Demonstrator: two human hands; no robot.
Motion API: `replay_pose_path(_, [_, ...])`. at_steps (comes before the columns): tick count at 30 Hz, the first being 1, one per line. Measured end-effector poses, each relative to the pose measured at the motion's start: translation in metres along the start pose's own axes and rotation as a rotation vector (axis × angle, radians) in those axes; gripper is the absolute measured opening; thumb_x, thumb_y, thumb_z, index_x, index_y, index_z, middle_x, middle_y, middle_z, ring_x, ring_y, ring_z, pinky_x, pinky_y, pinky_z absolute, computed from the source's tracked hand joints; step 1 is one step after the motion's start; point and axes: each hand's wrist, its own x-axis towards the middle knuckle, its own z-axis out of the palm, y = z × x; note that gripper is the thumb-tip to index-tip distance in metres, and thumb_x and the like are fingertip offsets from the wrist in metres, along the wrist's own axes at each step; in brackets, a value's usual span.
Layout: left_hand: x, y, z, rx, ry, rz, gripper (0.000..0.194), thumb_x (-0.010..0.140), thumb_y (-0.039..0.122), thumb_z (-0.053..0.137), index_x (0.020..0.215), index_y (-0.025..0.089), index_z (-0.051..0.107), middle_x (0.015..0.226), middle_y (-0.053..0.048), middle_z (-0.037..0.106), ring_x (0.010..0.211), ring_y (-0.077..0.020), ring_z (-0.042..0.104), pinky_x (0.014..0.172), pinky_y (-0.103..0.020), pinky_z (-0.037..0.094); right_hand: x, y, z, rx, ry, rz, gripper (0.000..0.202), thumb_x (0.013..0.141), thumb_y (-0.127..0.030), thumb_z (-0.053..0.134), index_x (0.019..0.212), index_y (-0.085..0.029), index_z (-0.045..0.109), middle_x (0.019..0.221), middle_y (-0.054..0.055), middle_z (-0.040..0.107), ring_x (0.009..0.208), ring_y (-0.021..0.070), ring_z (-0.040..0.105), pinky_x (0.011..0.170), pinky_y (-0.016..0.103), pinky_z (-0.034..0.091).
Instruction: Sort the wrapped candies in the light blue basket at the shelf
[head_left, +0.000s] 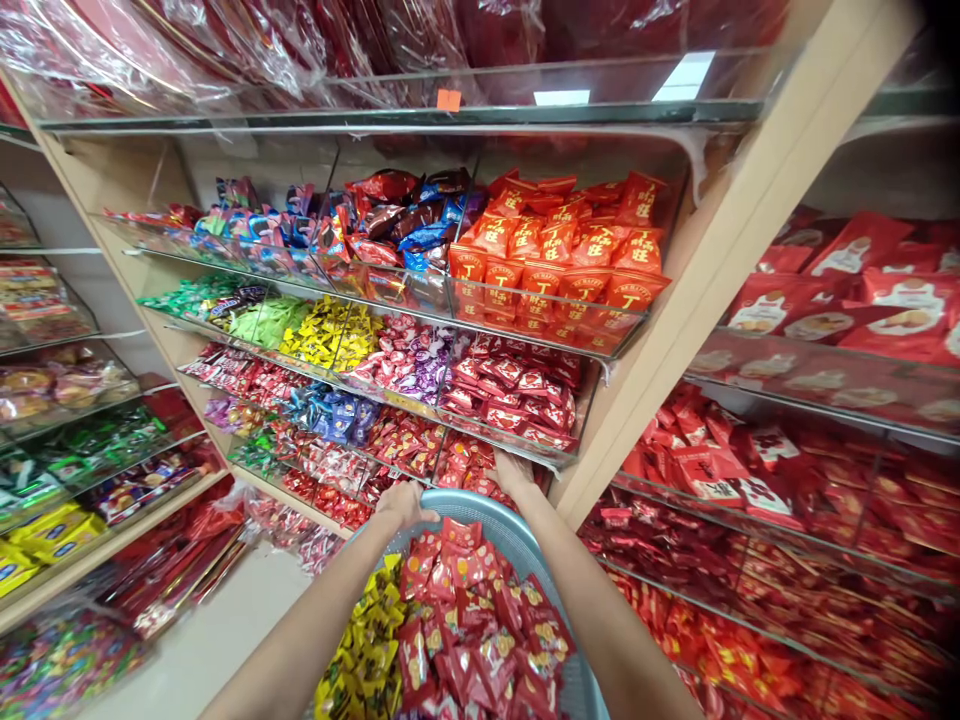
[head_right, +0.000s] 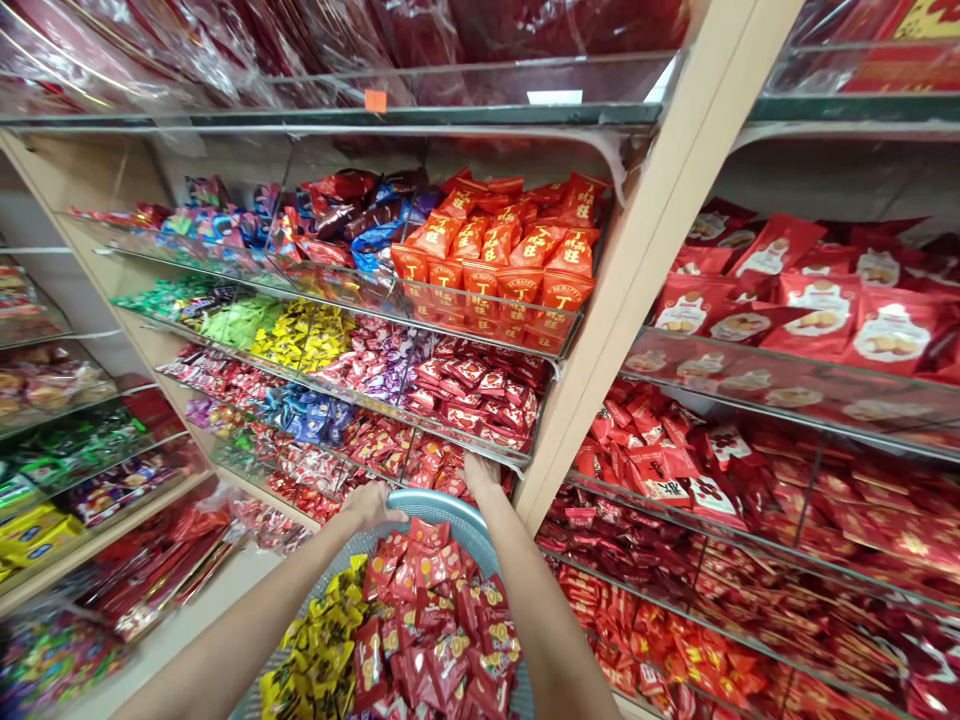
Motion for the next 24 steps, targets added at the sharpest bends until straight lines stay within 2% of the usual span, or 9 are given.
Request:
replay_pose_path(6, [-0.003,0.002,-0.003,0.034,-0.002,0.005,0.054,0.052,0.064,0.060,0.080,0.017,0.059,0.083,-0.008,0.062,0.082,-0.0237,0.058,0.072,-0.030,0.044,0.000,0.006,0.010,0.008,-0.013,0.012,0.068,0.069,-0.022,0.060,0.130,-0.022,0.031,0.137,0.009,0.034,0.121,0.0283,0.035,0.099,0.039,0.026])
replay_pose_path(14, [0.000,0.000,0.000,0.004,-0.001,0.003,0.056,0.051,0.064,0.061,0.083,0.017,0.059,0.086,-0.008,0.062,0.083,-0.0231,0.058,0.071,-0.029,0.044,-0.003,0.010,0.001,0.069,-0.027,-0.026,0.061,0.070,-0.025,0.060,0.126,-0.024,0.036,0.133,0.009,0.040,0.117,0.0255,0.040,0.097,0.039,0.029])
replay_pose_path(19, [0.000,0.000,0.001,0.019,-0.007,0.010,0.055,0.052,0.064,0.061,0.081,0.017,0.059,0.085,-0.009,0.062,0.081,-0.0233,0.058,0.070,-0.030,0.044,0.009,0.003,0.003,0.118,-0.006,-0.011,0.053,0.072,-0.033,0.058,0.121,-0.025,0.041,0.130,0.007,0.043,0.116,0.0260,0.041,0.095,0.039,0.032])
replay_pose_path(24, [0.007,-0.006,0.008,0.028,0.010,0.032,0.058,0.050,0.069,0.058,0.079,0.018,0.060,0.082,-0.008,0.062,0.079,-0.0237,0.059,0.068,-0.030,0.044,0.019,-0.005,0.011,0.161,-0.012,-0.025,0.059,0.067,-0.029,0.063,0.122,-0.025,0.041,0.130,0.007,0.043,0.116,0.0252,0.042,0.094,0.037,0.034])
